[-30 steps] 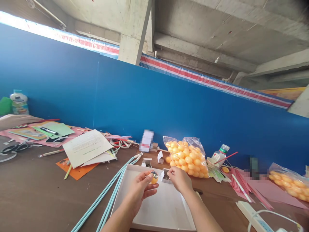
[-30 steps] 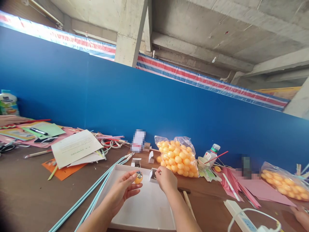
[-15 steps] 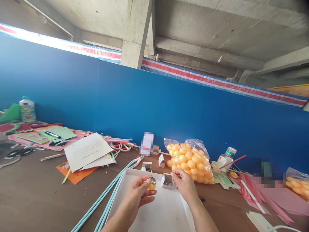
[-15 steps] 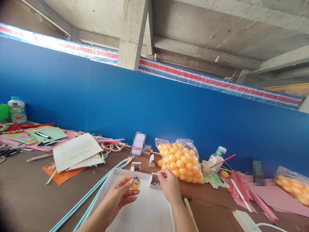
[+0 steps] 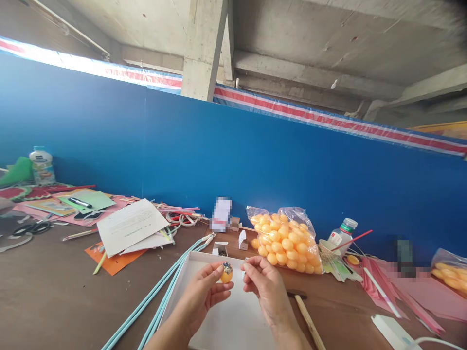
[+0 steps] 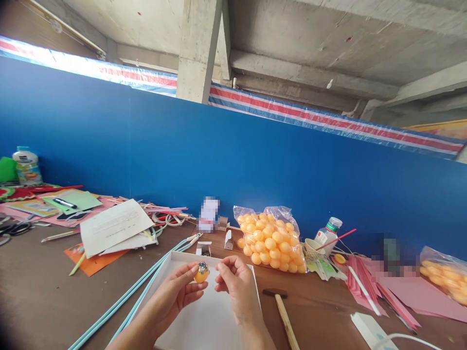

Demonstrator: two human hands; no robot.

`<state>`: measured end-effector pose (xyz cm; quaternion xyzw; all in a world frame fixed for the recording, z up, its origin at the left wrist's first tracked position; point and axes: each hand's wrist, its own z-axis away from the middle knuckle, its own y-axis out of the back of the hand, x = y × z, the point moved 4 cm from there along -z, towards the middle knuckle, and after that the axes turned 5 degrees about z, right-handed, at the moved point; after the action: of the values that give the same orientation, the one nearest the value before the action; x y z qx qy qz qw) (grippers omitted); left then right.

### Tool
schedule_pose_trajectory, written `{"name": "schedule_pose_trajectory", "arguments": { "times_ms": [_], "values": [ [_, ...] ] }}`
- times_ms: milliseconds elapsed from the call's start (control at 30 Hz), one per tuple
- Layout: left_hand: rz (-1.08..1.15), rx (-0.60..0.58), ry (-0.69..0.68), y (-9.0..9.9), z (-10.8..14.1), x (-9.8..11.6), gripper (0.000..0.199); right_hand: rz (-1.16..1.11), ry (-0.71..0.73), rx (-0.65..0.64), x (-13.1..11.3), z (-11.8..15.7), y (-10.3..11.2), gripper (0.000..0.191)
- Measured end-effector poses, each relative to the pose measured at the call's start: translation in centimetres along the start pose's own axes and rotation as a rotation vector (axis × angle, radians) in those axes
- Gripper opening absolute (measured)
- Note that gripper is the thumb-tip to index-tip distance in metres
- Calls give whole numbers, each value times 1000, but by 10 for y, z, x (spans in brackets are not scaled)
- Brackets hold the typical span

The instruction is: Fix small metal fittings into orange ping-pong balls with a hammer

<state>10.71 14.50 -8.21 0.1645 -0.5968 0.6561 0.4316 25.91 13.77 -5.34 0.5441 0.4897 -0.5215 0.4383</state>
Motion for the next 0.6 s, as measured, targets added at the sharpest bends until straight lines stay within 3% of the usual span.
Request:
{"name": "schedule_pose_trajectory", "arguments": {
  "times_ms": [233, 600],
  "values": [
    [30, -12, -3, 0, -1, 1, 36, -61, -17, -51, 27, 0, -5, 26],
    [93, -108, -30, 4, -8, -3, 39, -214, -8, -109, 24, 2, -6, 19]
  ]
}}
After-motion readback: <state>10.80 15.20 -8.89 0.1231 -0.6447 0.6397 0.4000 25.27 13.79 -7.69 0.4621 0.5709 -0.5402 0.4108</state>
